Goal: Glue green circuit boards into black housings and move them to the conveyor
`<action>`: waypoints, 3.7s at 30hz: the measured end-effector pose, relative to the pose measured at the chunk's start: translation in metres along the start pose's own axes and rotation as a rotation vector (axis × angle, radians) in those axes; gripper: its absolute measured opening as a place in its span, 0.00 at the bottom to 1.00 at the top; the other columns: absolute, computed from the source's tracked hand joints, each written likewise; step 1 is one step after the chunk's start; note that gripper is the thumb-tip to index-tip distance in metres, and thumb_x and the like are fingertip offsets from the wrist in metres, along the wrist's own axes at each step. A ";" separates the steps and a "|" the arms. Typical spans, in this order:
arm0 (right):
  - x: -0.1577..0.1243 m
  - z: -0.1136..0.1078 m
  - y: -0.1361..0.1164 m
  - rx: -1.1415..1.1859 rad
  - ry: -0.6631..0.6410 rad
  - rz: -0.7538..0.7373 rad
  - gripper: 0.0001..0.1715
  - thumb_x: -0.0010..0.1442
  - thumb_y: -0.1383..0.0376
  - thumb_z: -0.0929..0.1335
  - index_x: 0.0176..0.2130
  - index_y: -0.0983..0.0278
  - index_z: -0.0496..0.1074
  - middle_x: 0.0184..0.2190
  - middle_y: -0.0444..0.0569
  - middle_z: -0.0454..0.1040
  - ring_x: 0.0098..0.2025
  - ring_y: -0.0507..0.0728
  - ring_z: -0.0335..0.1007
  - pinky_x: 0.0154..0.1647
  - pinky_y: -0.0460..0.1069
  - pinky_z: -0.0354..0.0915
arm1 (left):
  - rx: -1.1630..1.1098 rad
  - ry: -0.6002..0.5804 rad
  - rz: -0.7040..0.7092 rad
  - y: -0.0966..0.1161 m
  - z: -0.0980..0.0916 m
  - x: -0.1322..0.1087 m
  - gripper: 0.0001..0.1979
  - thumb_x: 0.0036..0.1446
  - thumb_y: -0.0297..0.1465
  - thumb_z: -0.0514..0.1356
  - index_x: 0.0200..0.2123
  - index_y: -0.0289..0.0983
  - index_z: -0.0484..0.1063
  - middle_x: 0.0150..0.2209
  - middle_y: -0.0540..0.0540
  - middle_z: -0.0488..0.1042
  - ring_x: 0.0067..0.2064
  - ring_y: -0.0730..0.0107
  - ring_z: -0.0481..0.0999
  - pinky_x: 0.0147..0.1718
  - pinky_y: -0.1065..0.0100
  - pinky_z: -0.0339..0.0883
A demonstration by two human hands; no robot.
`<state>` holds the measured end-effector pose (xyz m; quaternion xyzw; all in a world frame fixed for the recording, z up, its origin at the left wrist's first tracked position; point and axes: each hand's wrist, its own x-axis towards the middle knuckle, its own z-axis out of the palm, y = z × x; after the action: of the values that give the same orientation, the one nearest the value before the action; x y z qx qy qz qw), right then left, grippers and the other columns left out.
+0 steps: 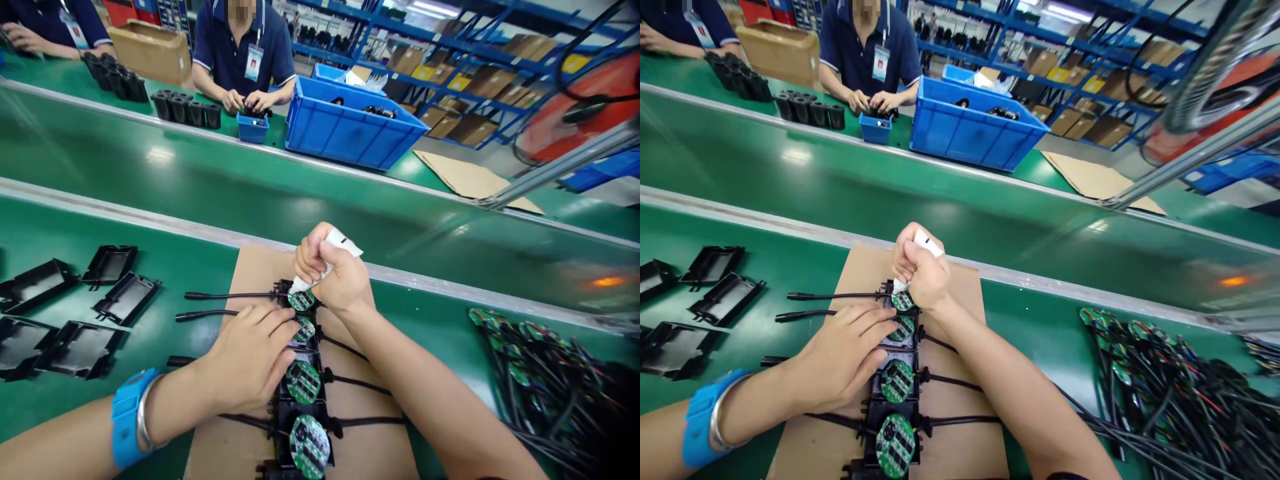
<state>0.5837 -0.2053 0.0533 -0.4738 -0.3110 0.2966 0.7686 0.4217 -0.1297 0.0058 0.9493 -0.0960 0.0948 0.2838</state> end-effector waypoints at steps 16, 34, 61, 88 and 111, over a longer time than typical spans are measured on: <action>-0.013 0.001 -0.007 -0.014 -0.006 -0.025 0.09 0.50 0.64 0.65 0.22 0.62 0.61 0.14 0.36 0.49 0.14 0.46 0.41 0.14 0.43 0.41 | 0.032 -0.013 -0.002 -0.001 0.002 -0.001 0.19 0.65 0.35 0.50 0.56 0.34 0.64 0.60 0.41 0.65 0.57 0.51 0.63 0.54 0.47 0.61; -0.019 -0.012 -0.017 -0.046 0.043 -0.074 0.08 0.49 0.65 0.66 0.22 0.62 0.62 0.13 0.36 0.50 0.13 0.46 0.42 0.13 0.44 0.41 | 0.145 0.126 0.191 0.010 0.000 -0.006 0.14 0.63 0.27 0.52 0.50 0.29 0.70 0.38 0.41 0.74 0.39 0.59 0.70 0.36 0.57 0.70; -0.056 0.015 -0.007 0.041 -0.106 0.060 0.13 0.57 0.61 0.66 0.25 0.62 0.60 0.17 0.38 0.51 0.18 0.48 0.44 0.19 0.46 0.44 | 0.345 -0.054 0.178 0.018 0.007 -0.020 0.22 0.56 0.26 0.54 0.53 0.26 0.68 0.28 0.43 0.72 0.30 0.60 0.71 0.27 0.61 0.70; -0.065 0.007 -0.021 -0.085 -0.016 0.038 0.14 0.55 0.63 0.67 0.23 0.62 0.59 0.17 0.39 0.51 0.18 0.48 0.45 0.21 0.48 0.42 | 0.334 -0.014 0.169 0.018 0.008 -0.018 0.19 0.58 0.27 0.54 0.52 0.27 0.70 0.27 0.43 0.73 0.30 0.61 0.73 0.27 0.62 0.70; -0.091 0.028 -0.013 0.079 -0.067 0.207 0.15 0.58 0.57 0.66 0.26 0.62 0.58 0.17 0.36 0.48 0.18 0.47 0.41 0.18 0.45 0.43 | 0.346 -0.114 0.240 0.068 0.003 -0.048 0.24 0.51 0.26 0.57 0.53 0.25 0.70 0.26 0.43 0.72 0.25 0.64 0.69 0.21 0.64 0.64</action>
<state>0.5069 -0.2631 0.0577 -0.4625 -0.2739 0.4020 0.7413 0.3596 -0.1814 0.0274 0.9695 -0.2065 0.0891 0.0975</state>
